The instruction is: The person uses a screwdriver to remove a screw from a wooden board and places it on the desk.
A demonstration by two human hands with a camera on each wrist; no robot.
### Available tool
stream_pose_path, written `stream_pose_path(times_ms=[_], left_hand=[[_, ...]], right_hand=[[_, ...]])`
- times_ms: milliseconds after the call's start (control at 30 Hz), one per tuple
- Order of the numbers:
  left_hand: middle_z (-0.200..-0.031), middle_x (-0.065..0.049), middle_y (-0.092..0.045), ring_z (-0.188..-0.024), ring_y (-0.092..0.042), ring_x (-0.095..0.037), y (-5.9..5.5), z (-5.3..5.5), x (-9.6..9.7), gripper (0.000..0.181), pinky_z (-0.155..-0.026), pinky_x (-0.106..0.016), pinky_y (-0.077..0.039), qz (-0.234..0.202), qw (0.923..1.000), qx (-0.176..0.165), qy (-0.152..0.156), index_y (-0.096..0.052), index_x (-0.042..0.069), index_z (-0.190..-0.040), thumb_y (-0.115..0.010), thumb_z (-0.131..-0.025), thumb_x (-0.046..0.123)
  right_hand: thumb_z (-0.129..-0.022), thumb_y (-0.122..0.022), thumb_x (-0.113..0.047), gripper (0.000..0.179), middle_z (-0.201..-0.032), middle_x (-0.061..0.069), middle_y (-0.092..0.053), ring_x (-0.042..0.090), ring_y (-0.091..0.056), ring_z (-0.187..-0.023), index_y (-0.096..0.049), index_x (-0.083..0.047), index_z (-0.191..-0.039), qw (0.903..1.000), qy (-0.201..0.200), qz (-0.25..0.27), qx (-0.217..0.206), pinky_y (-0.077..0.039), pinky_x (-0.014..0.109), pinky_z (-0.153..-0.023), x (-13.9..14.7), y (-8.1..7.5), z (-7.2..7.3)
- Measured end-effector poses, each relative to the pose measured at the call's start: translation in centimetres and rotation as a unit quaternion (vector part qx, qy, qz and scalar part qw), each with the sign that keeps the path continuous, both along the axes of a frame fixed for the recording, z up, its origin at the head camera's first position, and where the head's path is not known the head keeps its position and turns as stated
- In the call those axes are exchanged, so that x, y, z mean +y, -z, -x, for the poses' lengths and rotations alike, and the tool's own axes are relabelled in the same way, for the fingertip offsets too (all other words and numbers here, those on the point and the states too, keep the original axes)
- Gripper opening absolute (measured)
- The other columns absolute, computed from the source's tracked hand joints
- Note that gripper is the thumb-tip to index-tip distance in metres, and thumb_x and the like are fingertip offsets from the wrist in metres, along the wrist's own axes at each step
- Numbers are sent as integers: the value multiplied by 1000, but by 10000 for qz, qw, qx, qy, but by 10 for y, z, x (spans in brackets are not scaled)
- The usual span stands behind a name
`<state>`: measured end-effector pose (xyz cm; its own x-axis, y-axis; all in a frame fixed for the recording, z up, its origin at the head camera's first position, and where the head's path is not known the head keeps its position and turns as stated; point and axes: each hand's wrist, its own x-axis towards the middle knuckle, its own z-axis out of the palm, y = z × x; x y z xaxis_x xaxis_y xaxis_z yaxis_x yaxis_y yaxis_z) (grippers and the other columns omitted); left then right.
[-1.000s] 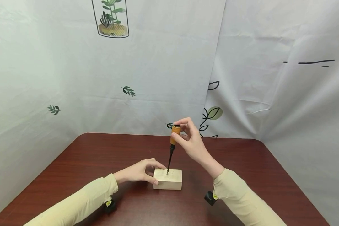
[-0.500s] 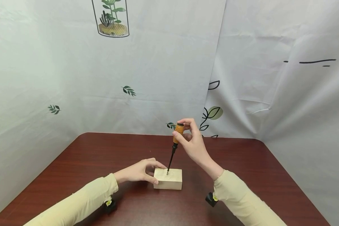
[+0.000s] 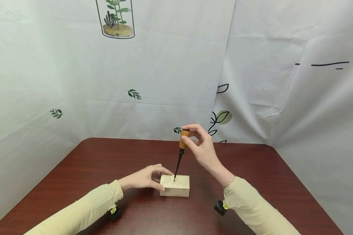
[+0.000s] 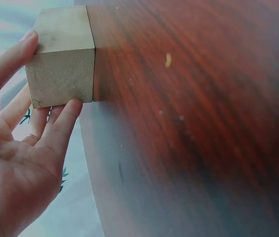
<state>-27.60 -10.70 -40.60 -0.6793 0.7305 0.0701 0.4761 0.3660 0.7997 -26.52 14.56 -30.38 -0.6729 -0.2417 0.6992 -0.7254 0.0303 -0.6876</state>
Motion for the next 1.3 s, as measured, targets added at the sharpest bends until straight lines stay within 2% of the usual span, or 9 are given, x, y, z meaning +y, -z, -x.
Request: stream_pose_path(times_ms=[167,267,333,567,700,900,1167,1233,1300], left_hand=[[-110,-8,-55,-105,-62,-11,1,0,0,50,-94,-21,-54,-36,10000,28,12,-65,14,-129,-81,-82,18],[-110,-8,-55,-105,-62,-10,1,0,0,50,-94,-20,-54,-45,10000,30,8,-65,14,-129,-81,-82,18],[-110,-8,-56,-104,-61,-9,1,0,0,50,-93,-20,-54,-37,10000,34,-1,-65,15,-129,-81,-82,18],[-111,-8,-55,-105,-62,-11,0,-1,0,50,-95,-23,-55,5,10000,-15,-1,-65,16,-130,-81,-83,18],[-112,-8,-56,-106,-62,-12,-1,-1,0,50,-95,-25,-55,6,10000,-45,-13,-65,16,-129,-81,-83,18],[-112,-9,-56,-105,-62,-10,0,-1,0,50,-94,-21,-55,-43,10000,-19,-12,-65,15,-129,-81,-82,18],[-112,-7,-56,-105,-62,-7,2,1,0,50,-93,-20,-54,6,10000,34,3,-64,18,-130,-81,-83,19],[-112,-7,-56,-105,-62,-7,2,1,0,50,-93,-21,-54,2,10000,23,2,-64,17,-130,-81,-82,19],[-112,-7,-55,-105,-62,-8,2,1,0,51,-93,-21,-55,-11,10000,13,10,-64,17,-130,-81,-82,19]], right_hand=[[-98,-53,2,30,-117,2,-66,12,-68,-107,-48,5,-128,9991,-410,74,69,-58,28,-91,0,1,1],[-100,-49,3,28,-117,3,-67,14,-69,-105,-42,7,-126,9980,-607,162,8,-58,29,-90,-1,2,2],[-99,-49,4,27,-117,6,-65,13,-67,-107,-41,8,-124,9984,-544,163,-22,-58,28,-90,-2,3,2],[-92,-66,-1,40,-109,2,-52,10,-56,-94,-42,0,-124,9986,307,-178,-380,-56,21,-74,-3,1,1],[-91,-67,0,41,-108,4,-51,13,-57,-93,-42,-1,-124,9982,288,-241,-468,-56,21,-75,-2,-1,1],[-94,-63,-1,38,-114,9,-54,11,-59,-100,-45,1,-127,9987,208,-363,-306,-56,20,-82,-1,-1,2],[-103,-45,-2,32,-122,3,-62,11,-66,-106,-35,0,-134,9985,-531,-150,-64,-56,25,-92,-2,3,1],[-102,-47,-3,33,-122,2,-60,11,-67,-103,-35,0,-133,9986,-463,-163,-172,-57,26,-90,-2,4,1],[-100,-54,-4,37,-118,4,-56,12,-68,-94,-36,-3,-132,9991,-152,-271,-304,-58,26,-83,-3,4,1]])
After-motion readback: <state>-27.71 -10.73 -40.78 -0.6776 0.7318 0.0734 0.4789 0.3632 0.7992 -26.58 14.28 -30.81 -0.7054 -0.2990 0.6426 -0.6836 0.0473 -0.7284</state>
